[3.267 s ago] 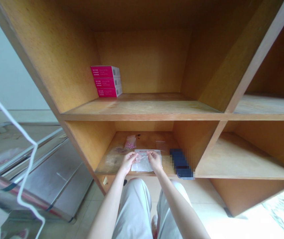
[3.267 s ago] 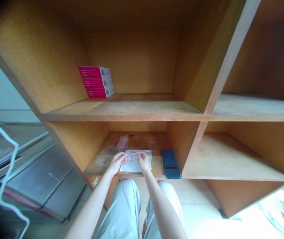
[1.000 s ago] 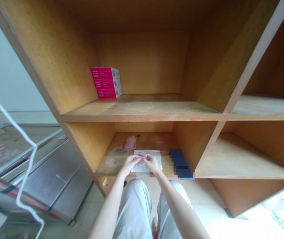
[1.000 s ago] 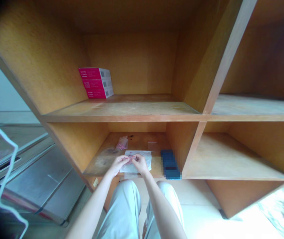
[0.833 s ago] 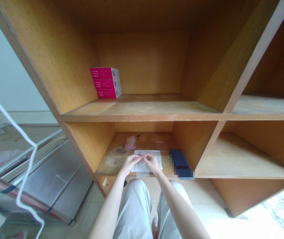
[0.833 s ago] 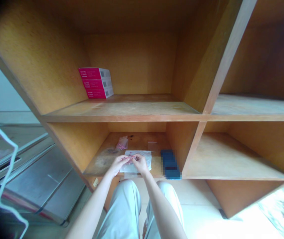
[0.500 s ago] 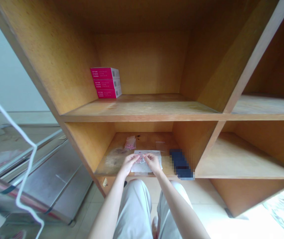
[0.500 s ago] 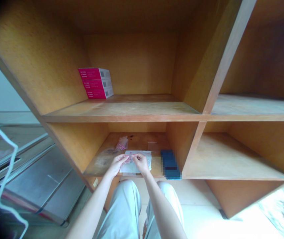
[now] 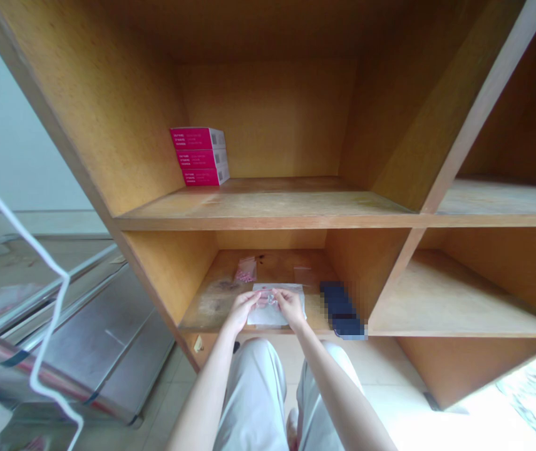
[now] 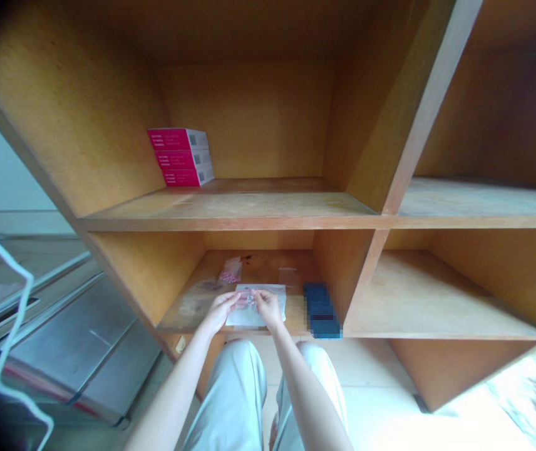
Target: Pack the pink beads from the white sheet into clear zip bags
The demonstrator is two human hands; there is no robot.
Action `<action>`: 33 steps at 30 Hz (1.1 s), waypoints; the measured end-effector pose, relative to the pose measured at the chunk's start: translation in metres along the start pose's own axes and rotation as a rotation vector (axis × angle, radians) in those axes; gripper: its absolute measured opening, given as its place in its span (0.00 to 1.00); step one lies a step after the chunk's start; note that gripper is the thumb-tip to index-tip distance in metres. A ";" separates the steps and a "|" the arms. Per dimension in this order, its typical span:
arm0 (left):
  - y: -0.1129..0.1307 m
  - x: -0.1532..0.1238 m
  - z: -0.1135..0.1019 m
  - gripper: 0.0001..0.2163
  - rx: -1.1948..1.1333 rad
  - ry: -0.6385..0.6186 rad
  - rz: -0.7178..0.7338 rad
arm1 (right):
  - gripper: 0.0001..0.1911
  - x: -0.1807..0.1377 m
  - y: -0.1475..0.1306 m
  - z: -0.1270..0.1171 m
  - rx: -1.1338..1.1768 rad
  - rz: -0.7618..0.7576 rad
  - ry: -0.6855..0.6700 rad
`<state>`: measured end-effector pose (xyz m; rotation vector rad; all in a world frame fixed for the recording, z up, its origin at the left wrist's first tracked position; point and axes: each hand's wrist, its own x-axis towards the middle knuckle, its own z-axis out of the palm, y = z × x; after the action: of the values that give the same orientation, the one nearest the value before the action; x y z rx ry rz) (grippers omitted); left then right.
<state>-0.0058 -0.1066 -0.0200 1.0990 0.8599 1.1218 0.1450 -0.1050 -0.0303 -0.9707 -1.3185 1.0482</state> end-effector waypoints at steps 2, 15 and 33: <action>0.000 0.000 0.000 0.17 0.000 -0.007 0.002 | 0.21 0.000 0.000 0.000 -0.001 0.003 0.010; -0.002 0.002 -0.005 0.23 -0.077 0.082 0.018 | 0.09 -0.001 -0.007 -0.002 0.066 -0.045 0.165; -0.002 0.001 -0.004 0.22 -0.078 0.097 0.045 | 0.16 0.003 -0.006 -0.004 0.164 0.008 0.120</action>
<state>-0.0092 -0.1048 -0.0231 1.0102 0.8632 1.2447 0.1496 -0.1033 -0.0241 -0.9008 -1.1136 1.0701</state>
